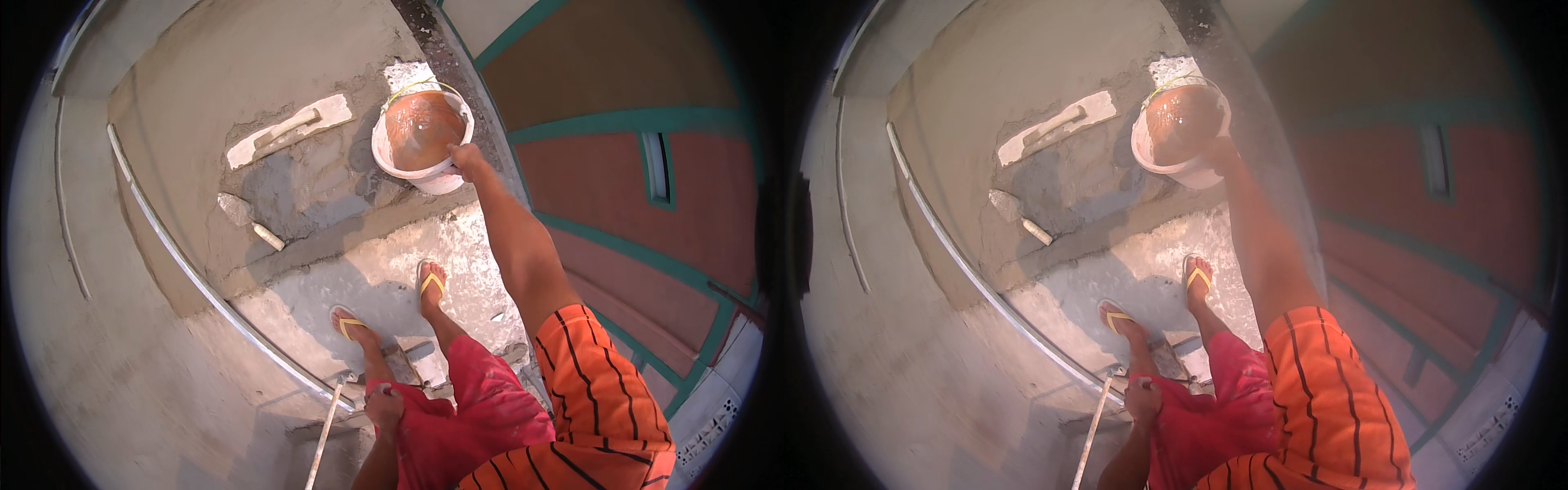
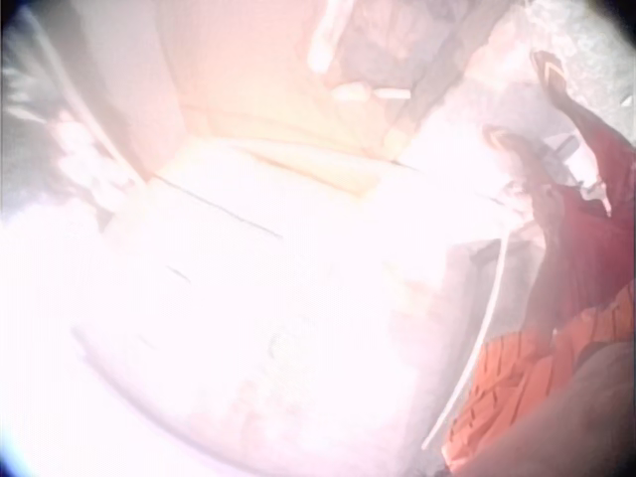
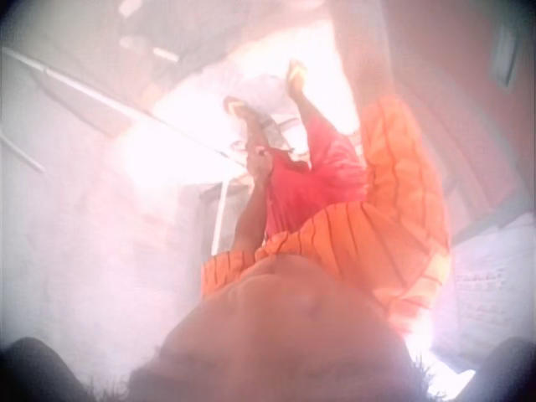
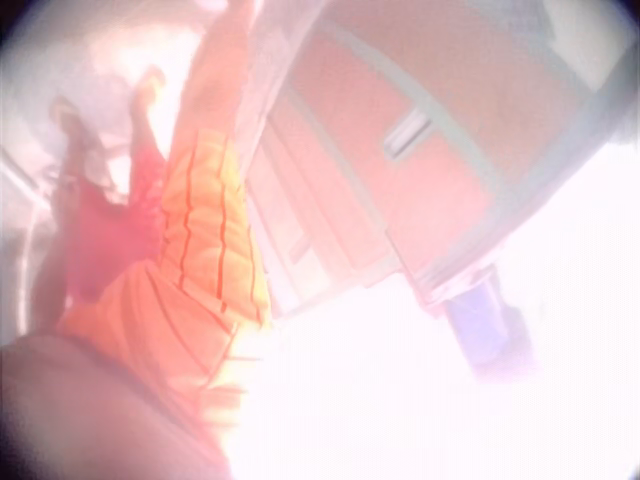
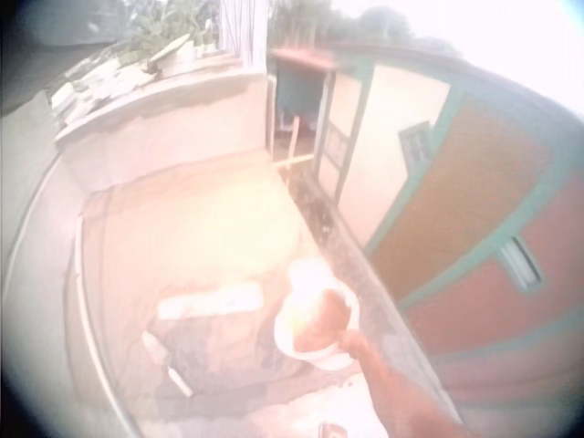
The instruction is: The person smooths a wet concrete surface using a trowel and a long straight edge. They move around the construction site, pick up a bucket, and interact with a coworker who is working on a wooden ladder nearby.
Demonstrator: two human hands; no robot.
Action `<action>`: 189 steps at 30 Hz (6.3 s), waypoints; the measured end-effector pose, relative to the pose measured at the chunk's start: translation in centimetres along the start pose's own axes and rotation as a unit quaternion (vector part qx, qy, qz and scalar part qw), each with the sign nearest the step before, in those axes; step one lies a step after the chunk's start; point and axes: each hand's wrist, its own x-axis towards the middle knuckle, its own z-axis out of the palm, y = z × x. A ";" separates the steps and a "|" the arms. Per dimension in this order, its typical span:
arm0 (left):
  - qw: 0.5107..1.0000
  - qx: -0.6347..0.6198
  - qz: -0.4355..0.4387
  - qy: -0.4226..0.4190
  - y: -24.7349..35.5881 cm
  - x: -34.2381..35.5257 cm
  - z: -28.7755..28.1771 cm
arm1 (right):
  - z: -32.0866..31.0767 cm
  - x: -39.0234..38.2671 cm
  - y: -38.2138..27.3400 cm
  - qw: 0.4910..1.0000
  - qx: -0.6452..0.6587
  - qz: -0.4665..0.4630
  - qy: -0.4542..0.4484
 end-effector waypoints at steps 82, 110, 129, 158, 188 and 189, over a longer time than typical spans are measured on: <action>0.768 -0.337 -0.298 0.455 -68.6 -20.8 8.3 | 18.3 -53.8 -5.4 0.751 -0.622 -0.005 -0.223; 0.564 -0.692 0.221 0.393 -18.6 -25.4 -38.3 | -9.3 -54.1 -5.2 0.947 -0.234 -0.124 -0.180; 0.764 0.068 0.640 -0.049 22.4 -28.6 -31.1 | -40.3 -89.8 -18.6 0.424 -0.494 -0.208 0.730; 0.720 0.238 0.628 -0.173 32.4 -22.7 -10.6 | -21.9 -97.4 25.6 0.924 -0.018 0.346 0.163; 0.828 0.239 0.431 -0.267 14.1 -15.3 -6.9 | -32.5 -76.5 30.5 0.880 0.299 0.337 0.148; 0.831 0.255 0.416 -0.268 13.6 -15.3 -6.6 | -32.9 -76.2 30.5 0.879 0.318 0.323 0.148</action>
